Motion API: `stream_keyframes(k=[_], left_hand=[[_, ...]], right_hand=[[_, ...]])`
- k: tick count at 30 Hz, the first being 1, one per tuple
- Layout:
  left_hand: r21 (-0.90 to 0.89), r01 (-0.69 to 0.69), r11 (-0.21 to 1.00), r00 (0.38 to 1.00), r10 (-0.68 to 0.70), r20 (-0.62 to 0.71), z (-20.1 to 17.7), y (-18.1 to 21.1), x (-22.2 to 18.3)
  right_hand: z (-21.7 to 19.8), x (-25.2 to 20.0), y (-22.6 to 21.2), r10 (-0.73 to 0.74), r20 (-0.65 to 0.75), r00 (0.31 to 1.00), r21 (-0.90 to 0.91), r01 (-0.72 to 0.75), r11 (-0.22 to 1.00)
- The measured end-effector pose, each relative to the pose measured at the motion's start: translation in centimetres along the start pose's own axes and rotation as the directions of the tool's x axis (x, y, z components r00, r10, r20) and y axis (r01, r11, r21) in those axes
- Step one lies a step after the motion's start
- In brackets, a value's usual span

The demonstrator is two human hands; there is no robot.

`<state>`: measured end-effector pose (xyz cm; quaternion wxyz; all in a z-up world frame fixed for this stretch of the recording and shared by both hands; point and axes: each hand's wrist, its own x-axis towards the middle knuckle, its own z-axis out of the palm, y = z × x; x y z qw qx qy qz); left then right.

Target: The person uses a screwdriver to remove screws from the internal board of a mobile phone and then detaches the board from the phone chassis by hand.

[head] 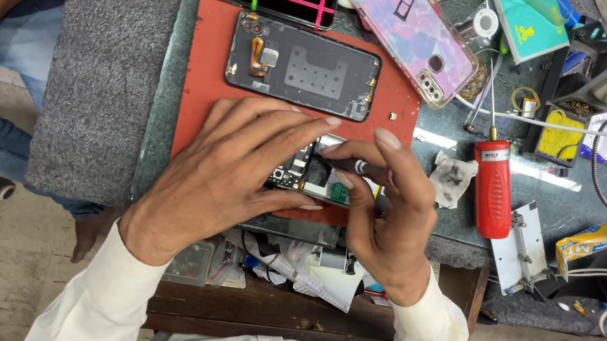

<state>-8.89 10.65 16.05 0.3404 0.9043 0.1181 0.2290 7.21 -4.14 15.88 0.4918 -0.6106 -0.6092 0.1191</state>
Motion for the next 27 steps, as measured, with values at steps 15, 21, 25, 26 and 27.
stream_keyframes(k=[15, 21, 25, 26, 27], left_hand=[[0.019, -0.035, 0.999, 0.999, 0.035, -0.017, -0.2, -0.3, -0.4], [0.006, -0.035, 0.999, 0.999, 0.035, -0.025, -0.1, -0.3, -0.5], [-0.003, -0.026, 1.0, 0.999, 0.026, -0.028, 0.1, -0.4, -0.6], [-0.002, -0.024, 1.0, 0.999, 0.024, -0.026, 0.1, -0.4, -0.6], [-0.001, -0.022, 1.0, 0.999, 0.022, -0.024, 0.2, -0.4, -0.6]], right_hand=[[0.4, 1.0, -0.8, -0.067, 0.049, 0.997, -0.231, 0.077, 0.97], [-0.1, 2.3, -1.7, -0.077, 0.067, 0.995, -0.383, 0.097, 0.919], [-0.1, 2.8, -1.6, -0.111, 0.03, 0.993, -0.37, 0.114, 0.922], [0.0, 2.8, -1.6, -0.114, 0.029, 0.993, -0.357, 0.117, 0.927], [0.1, 2.8, -1.5, -0.118, 0.029, 0.993, -0.343, 0.12, 0.932]])
